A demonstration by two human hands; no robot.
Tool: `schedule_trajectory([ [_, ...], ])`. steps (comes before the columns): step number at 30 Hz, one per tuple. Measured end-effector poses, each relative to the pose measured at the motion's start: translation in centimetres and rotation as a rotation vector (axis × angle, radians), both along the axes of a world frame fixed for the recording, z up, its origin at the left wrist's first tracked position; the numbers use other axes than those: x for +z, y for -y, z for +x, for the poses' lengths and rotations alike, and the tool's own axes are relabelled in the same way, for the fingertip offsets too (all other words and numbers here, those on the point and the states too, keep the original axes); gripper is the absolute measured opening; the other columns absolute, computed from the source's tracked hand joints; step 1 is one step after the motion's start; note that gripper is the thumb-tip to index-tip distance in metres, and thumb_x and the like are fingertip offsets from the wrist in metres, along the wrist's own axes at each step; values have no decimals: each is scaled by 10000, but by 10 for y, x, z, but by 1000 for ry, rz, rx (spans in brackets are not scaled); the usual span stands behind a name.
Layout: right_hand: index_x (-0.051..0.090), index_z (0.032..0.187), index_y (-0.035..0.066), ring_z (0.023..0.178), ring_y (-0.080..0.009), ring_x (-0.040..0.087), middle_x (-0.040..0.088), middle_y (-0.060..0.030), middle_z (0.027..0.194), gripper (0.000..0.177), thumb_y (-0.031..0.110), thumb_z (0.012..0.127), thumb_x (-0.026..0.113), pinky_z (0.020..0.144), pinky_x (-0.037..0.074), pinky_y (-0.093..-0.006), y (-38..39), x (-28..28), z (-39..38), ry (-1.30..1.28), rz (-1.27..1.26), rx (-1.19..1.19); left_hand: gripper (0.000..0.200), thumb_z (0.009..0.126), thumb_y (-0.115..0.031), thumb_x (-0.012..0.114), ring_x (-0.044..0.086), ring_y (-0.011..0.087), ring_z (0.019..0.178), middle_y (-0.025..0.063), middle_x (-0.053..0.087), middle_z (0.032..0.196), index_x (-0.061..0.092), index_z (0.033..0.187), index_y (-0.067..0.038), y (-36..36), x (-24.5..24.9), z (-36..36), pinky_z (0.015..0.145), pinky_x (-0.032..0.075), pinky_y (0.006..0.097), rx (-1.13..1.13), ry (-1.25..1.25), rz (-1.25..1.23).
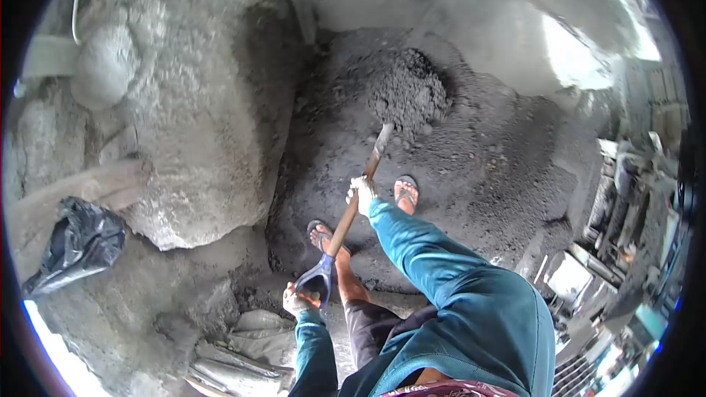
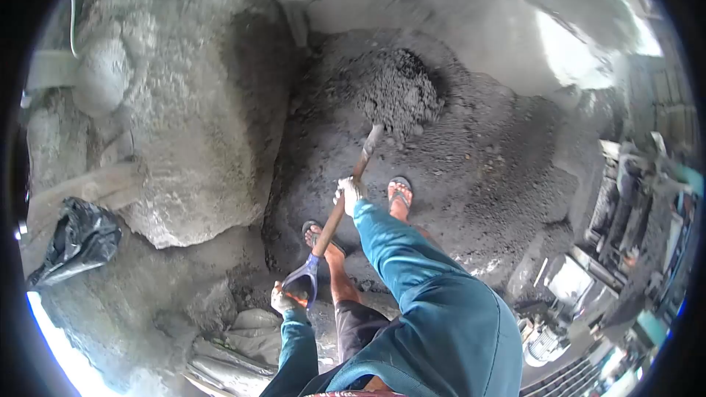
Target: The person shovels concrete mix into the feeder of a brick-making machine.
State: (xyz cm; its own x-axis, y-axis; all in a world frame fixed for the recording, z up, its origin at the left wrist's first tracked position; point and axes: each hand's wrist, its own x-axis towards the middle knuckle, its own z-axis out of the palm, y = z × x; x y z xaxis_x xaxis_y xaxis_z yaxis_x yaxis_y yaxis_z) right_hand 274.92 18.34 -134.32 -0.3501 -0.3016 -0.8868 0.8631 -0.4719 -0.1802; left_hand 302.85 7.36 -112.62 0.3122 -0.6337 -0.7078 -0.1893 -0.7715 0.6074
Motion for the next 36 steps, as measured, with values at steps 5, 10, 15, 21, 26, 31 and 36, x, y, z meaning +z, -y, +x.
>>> schedule_trajectory([
  [5,536,848,126,544,-196,538,527,-24,697,107,133,874,639,492,468,-387,-102,136,-7,-52,142,-248,473,888,-506,605,308,224,316,-12,330,437,415,578,-204,10,0,32,331,288,407,-213,-422,448],
  [10,556,844,108,533,-238,539,506,-40,653,56,65,848,591,509,478,-428,-248,274,-51,-292,279,-536,284,852,-444,650,534,258,513,57,566,676,606,882,-165,-45,4,-80,443,447,462,-824,-503,314],
  [15,559,865,88,562,-257,573,550,-72,655,152,205,963,556,591,532,-444,-396,458,-102,-632,562,-711,180,884,-223,699,626,228,698,102,638,815,619,958,-79,-159,127,-244,504,509,371,-936,-997,546],
  [21,561,937,82,648,-235,587,566,-52,727,88,164,919,588,653,537,-440,-407,561,-111,-745,367,-742,387,850,-299,781,650,193,774,99,673,909,655,1064,-3,-146,277,-247,747,541,323,-1604,-1308,-105],
  [26,544,909,83,659,-241,580,535,-56,706,51,95,900,593,647,518,-430,-255,364,-82,-512,59,-539,317,928,-407,652,612,220,614,74,620,716,604,922,-94,-36,149,-151,587,526,382,-855,-776,423],
  [31,577,874,48,558,-273,599,577,-93,689,52,22,830,584,542,532,-480,-14,147,135,167,45,-120,438,940,-467,584,639,288,1008,121,661,1049,619,1139,-79,87,83,200,929,490,501,-240,-726,539],
  [36,553,861,119,559,-278,576,522,-90,664,44,114,896,579,593,543,-502,71,107,220,542,-28,200,691,918,-608,491,525,321,1251,115,547,1388,551,1343,-67,75,141,269,1063,411,496,-126,147,134],
])
